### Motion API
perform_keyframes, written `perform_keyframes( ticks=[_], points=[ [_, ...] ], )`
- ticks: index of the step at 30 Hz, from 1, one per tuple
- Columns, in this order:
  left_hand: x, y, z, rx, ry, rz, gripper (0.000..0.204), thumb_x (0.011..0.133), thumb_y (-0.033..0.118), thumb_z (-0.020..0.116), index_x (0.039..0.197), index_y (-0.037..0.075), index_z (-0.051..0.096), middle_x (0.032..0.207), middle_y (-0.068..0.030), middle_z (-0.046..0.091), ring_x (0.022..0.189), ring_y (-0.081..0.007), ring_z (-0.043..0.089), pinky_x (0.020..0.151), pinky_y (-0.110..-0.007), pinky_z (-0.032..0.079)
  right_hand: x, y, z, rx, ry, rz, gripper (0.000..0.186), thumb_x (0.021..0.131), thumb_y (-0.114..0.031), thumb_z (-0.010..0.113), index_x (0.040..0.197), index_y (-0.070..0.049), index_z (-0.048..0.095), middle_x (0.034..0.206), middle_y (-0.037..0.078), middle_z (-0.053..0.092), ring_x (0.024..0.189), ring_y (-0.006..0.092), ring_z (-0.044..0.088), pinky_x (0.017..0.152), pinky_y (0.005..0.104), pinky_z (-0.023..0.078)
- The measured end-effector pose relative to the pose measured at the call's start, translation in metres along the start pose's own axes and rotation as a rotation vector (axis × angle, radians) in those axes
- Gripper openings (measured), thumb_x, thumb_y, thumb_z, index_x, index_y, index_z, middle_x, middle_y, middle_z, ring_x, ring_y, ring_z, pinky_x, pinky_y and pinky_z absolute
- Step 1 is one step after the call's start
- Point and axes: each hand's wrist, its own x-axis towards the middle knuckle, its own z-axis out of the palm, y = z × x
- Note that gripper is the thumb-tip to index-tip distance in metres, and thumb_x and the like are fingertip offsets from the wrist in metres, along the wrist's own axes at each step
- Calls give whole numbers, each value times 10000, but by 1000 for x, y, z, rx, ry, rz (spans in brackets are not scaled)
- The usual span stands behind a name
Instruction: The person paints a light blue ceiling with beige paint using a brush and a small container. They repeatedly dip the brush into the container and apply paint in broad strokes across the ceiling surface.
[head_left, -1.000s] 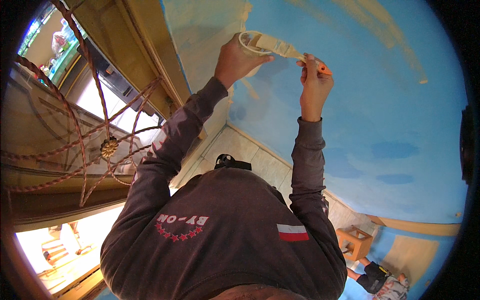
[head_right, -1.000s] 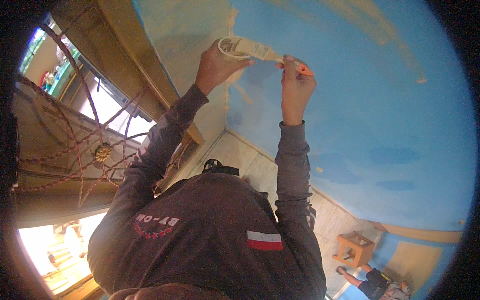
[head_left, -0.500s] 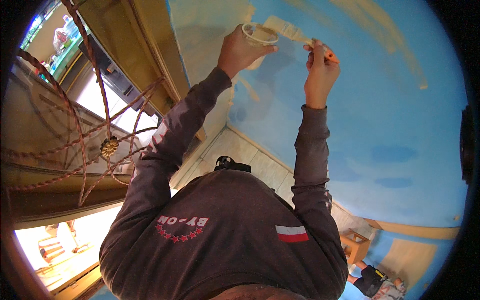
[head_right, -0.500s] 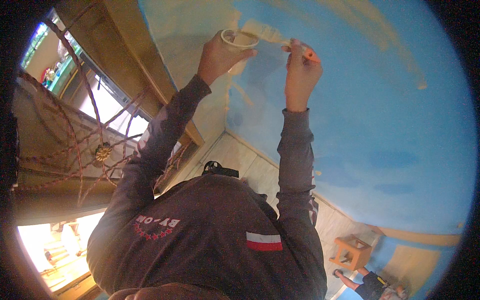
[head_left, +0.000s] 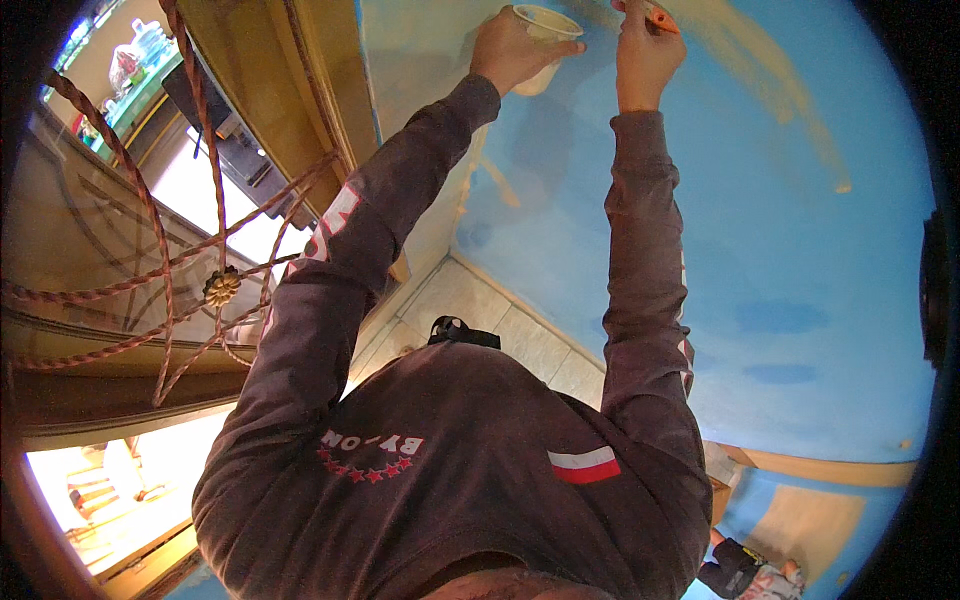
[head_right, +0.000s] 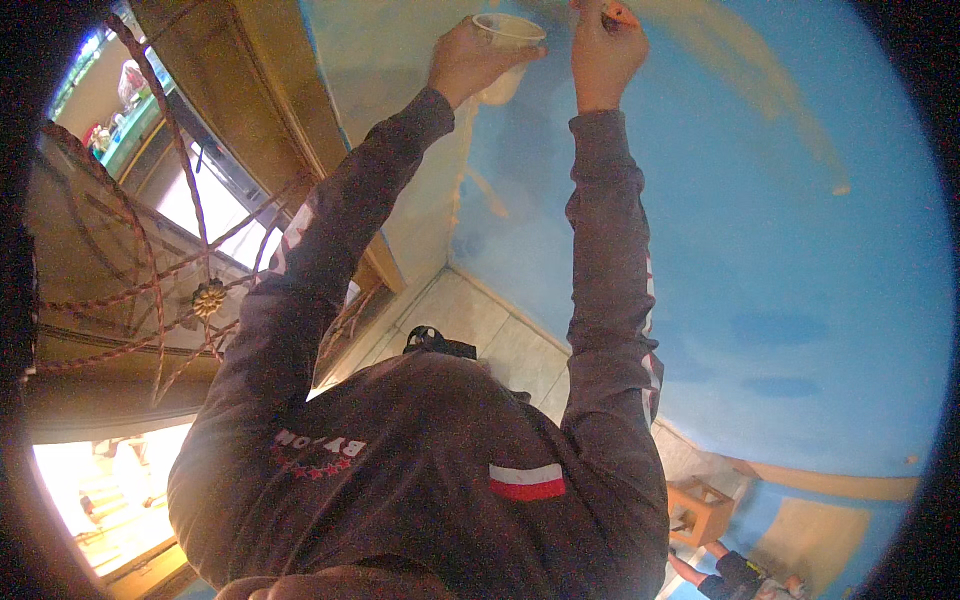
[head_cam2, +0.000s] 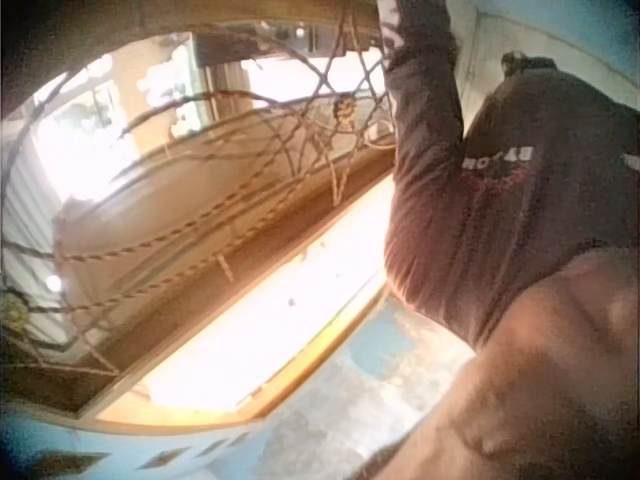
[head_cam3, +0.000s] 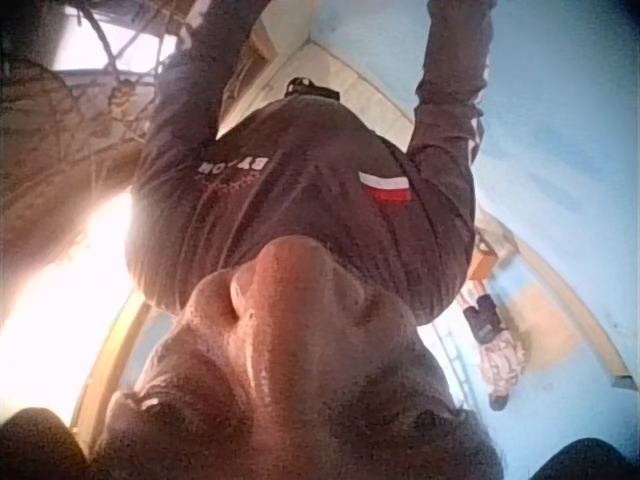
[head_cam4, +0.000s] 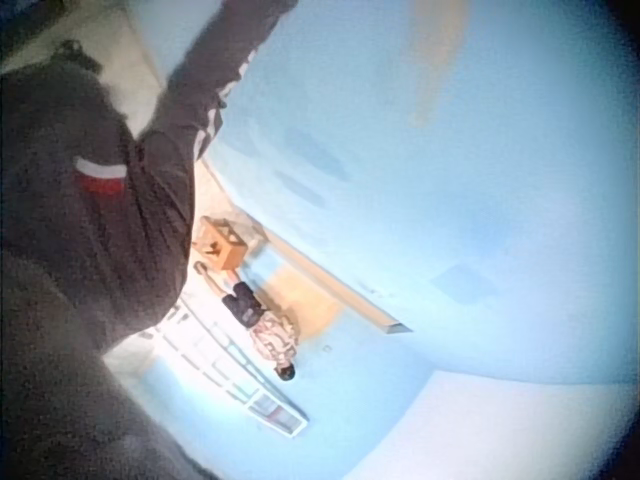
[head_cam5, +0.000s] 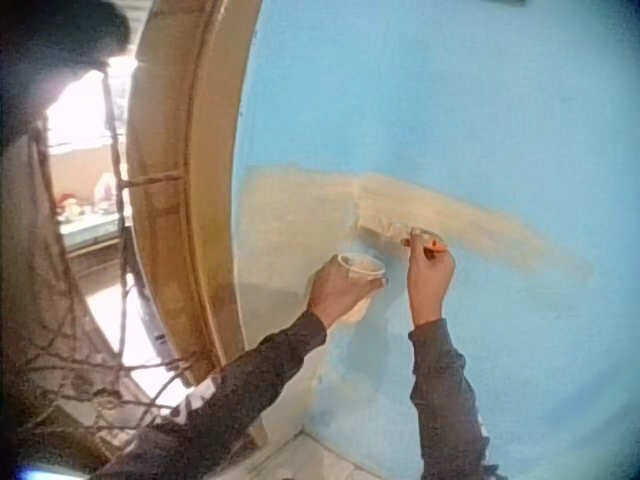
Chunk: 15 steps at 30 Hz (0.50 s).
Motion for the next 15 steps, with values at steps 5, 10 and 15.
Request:
perform_keyframes(
  ticks=[5,10,15],
  points=[
    [5,17,-3,-264,-30,1,459,745,400,872,990,31,750,955,-142,757,873,-273,730,774,-415,564,14,11,13,5,-42,-6,272,1000,-204,675,897,39,742,779,43,723,721,89,605,650,274,474],
    [6,-5,16,16,29,-95,700,639,629,892,1025,59,770,983,-158,771,897,-313,757,815,-421,593,12,12,30,47,-50,-65,246,994,-189,668,919,31,751,784,39,723,714,99,612,654,282,486],
    [-1,2,12,-83,8,-74,710,624,611,909,1028,46,761,978,-170,767,903,-318,758,805,-430,595,17,17,38,-92,-73,-102,202,977,-170,677,965,17,753,803,72,721,704,116,619,647,289,498]
  ],
)
